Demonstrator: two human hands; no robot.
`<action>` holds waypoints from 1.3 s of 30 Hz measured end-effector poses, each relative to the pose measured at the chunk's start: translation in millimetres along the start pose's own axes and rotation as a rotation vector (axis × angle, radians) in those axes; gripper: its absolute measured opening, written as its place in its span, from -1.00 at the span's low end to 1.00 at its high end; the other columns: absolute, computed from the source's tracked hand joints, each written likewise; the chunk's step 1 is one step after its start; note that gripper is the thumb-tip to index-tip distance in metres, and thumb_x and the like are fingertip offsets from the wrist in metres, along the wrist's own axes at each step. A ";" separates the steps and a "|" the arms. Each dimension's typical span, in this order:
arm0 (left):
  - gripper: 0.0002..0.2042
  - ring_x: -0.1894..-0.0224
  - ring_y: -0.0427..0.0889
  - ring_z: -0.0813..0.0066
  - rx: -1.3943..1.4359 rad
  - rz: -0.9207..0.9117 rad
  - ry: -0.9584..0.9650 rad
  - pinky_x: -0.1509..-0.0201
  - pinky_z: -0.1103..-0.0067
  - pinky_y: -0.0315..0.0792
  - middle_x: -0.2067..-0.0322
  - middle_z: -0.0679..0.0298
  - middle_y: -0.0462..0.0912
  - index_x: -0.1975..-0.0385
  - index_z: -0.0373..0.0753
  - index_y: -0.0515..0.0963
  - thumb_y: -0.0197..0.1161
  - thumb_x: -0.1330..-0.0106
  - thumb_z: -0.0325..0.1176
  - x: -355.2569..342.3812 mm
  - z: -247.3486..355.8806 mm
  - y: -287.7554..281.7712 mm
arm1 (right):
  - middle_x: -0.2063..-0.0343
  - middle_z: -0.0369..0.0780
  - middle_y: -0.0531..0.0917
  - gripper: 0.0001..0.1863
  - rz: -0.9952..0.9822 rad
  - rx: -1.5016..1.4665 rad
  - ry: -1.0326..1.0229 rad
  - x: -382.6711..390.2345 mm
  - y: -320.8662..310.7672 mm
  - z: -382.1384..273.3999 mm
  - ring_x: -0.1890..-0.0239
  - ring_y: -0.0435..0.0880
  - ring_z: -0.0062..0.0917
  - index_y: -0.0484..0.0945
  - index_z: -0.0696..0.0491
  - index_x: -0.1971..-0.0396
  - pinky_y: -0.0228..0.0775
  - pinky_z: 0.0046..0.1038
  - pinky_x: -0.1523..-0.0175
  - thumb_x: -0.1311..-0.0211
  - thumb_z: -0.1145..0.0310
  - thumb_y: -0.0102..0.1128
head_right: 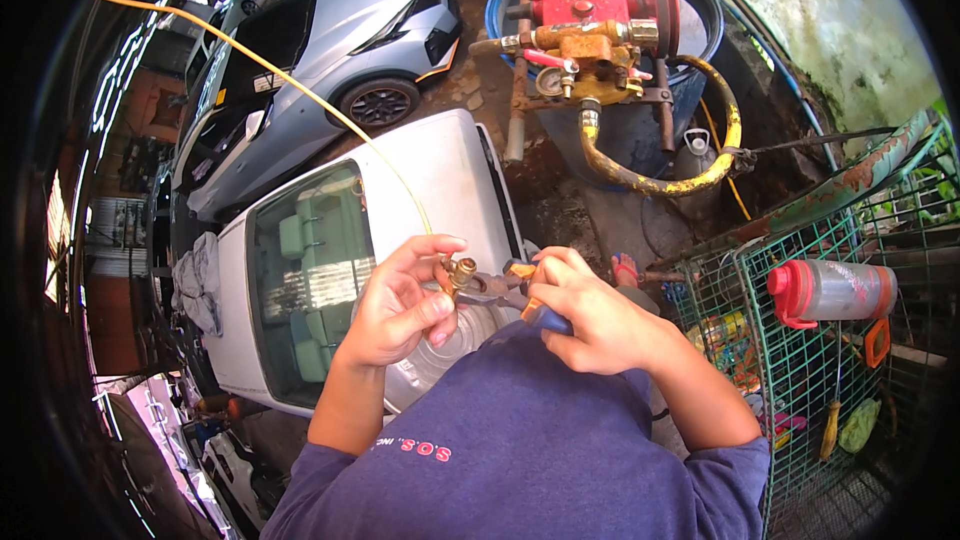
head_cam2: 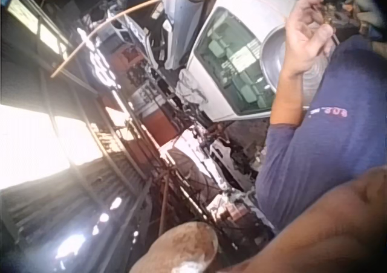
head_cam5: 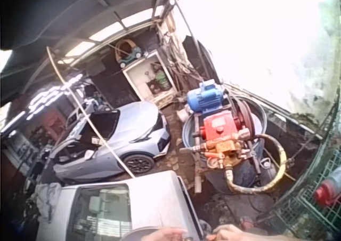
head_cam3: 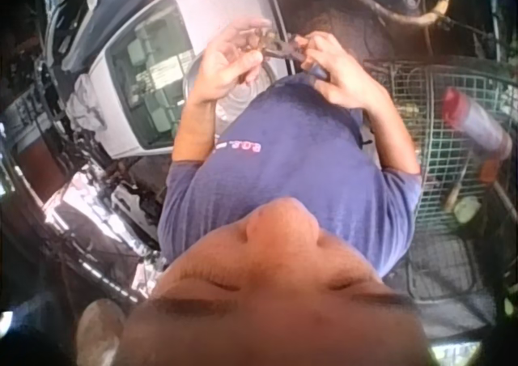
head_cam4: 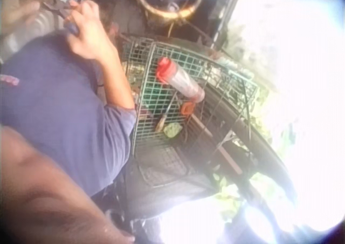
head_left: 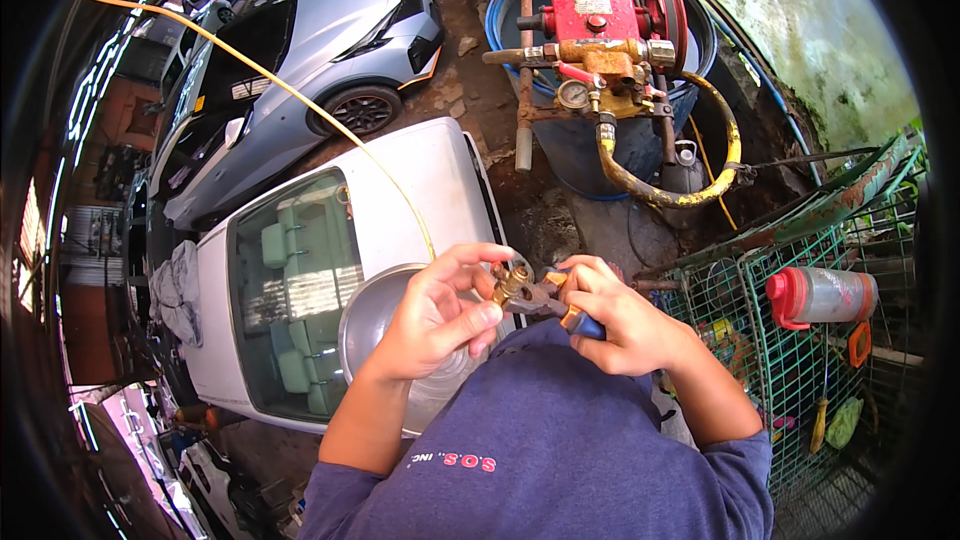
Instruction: The person uses pliers to cut a small metal ring from a yellow hose, then walks through a garage and outside to a storage area. They search through bins on a shelf, retrieve a small part, and return to the hose area.
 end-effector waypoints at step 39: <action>-0.46 0.54 0.64 0.21 -1.614 -0.165 0.236 0.43 0.37 0.56 0.47 0.16 0.56 -0.26 -0.33 0.50 0.33 -0.38 -0.12 16.2 -9.3 34.6 | 0.05 -0.04 0.50 -0.29 0.083 0.048 0.337 48.1 63.8 41.0 -0.04 0.47 -0.08 0.41 0.17 -0.16 0.30 -0.17 -0.21 0.13 0.42 0.33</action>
Point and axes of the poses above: each hand's wrist, its own x-axis away from the middle knuckle, its own y-axis out of the palm, z = x × y, the point moved 6 cm from there along -x, towards the middle knuckle
